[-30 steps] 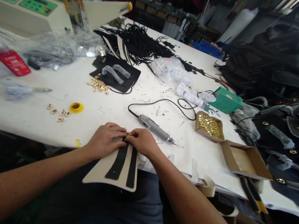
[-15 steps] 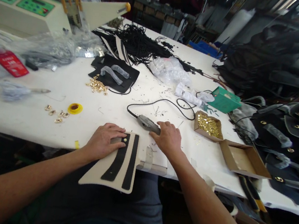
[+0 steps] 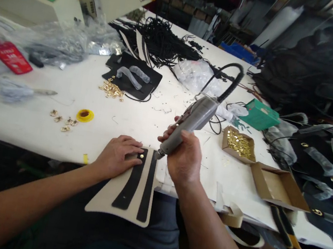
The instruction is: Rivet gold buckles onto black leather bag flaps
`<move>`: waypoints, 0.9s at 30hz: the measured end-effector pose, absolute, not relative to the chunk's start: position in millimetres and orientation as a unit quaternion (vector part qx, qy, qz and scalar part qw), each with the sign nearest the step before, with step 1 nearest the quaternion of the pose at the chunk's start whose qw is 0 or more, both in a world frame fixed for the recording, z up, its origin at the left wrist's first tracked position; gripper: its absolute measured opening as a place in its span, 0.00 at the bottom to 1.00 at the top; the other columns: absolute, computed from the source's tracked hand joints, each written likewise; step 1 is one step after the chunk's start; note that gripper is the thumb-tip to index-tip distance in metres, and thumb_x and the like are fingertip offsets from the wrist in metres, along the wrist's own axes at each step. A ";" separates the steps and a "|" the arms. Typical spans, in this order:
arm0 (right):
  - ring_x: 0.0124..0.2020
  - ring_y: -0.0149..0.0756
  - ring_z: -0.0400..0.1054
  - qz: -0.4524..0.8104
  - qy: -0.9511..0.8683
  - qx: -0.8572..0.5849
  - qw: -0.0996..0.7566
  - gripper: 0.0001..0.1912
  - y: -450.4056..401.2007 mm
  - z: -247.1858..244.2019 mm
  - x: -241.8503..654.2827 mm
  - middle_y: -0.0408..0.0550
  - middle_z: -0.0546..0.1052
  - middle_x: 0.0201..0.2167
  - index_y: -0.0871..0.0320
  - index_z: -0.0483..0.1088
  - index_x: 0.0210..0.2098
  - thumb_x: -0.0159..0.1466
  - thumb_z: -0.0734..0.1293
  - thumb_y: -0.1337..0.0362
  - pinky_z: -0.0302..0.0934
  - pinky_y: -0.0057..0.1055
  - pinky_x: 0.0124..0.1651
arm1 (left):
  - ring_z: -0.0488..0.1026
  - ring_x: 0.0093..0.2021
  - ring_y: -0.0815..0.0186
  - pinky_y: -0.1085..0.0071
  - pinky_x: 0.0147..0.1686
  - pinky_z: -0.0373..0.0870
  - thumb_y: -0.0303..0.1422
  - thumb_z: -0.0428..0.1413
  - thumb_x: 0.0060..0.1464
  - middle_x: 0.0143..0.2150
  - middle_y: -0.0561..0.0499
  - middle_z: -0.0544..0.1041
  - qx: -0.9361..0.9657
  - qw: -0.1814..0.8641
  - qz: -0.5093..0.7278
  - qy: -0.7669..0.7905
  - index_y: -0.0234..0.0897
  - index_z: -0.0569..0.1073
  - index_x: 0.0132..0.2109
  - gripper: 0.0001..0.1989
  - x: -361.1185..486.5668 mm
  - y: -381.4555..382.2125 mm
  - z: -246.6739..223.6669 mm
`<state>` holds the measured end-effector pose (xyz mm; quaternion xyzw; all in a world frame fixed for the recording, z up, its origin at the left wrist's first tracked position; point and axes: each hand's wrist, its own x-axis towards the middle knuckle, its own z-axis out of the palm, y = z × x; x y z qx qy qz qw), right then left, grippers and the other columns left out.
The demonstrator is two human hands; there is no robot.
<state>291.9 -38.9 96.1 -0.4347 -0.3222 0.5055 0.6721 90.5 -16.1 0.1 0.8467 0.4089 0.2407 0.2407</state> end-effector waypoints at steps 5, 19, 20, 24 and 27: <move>0.21 0.28 0.61 0.429 -0.355 -0.467 0.686 0.19 -30.0 77.4 253.5 0.36 0.66 0.20 0.55 0.69 0.32 0.59 0.79 0.51 0.62 0.28 0.26 | 0.71 0.61 0.52 0.50 0.59 0.68 0.42 0.66 0.59 0.58 0.53 0.83 0.849 0.233 0.247 0.405 0.47 0.83 0.52 0.14 90.2 -16.0 -2.1; 0.25 0.32 0.64 0.344 -0.473 -0.465 0.665 0.23 -27.8 42.8 250.1 0.41 0.70 0.26 0.54 0.64 0.24 0.61 0.78 0.51 0.64 0.32 0.29 | 0.70 0.61 0.53 0.50 0.59 0.68 0.41 0.67 0.59 0.57 0.53 0.83 0.848 0.242 0.240 0.405 0.47 0.82 0.52 0.14 89.4 -15.1 -0.6; 0.25 0.32 0.65 0.344 -0.472 -0.464 0.666 0.23 -27.5 41.6 250.0 0.41 0.70 0.26 0.54 0.64 0.24 0.61 0.78 0.51 0.64 0.33 0.29 | 0.70 0.61 0.53 0.51 0.59 0.67 0.40 0.67 0.59 0.57 0.53 0.83 0.849 0.243 0.239 0.405 0.47 0.82 0.52 0.14 89.4 -15.1 -0.1; 0.25 0.32 0.65 0.344 -0.479 -0.453 0.668 0.22 -27.3 38.4 249.8 0.41 0.70 0.25 0.54 0.65 0.23 0.61 0.77 0.51 0.62 0.33 0.28 | 0.70 0.61 0.54 0.50 0.60 0.67 0.40 0.66 0.60 0.58 0.54 0.82 0.849 0.249 0.236 0.403 0.48 0.82 0.52 0.13 89.5 -14.7 0.5; 0.24 0.32 0.64 0.344 -0.490 -0.459 0.657 0.23 -28.3 37.8 250.4 0.41 0.69 0.23 0.55 0.65 0.23 0.62 0.76 0.51 0.61 0.32 0.27 | 0.70 0.61 0.53 0.50 0.59 0.66 0.40 0.66 0.60 0.58 0.54 0.82 0.848 0.250 0.234 0.405 0.49 0.82 0.51 0.13 89.5 -14.3 0.0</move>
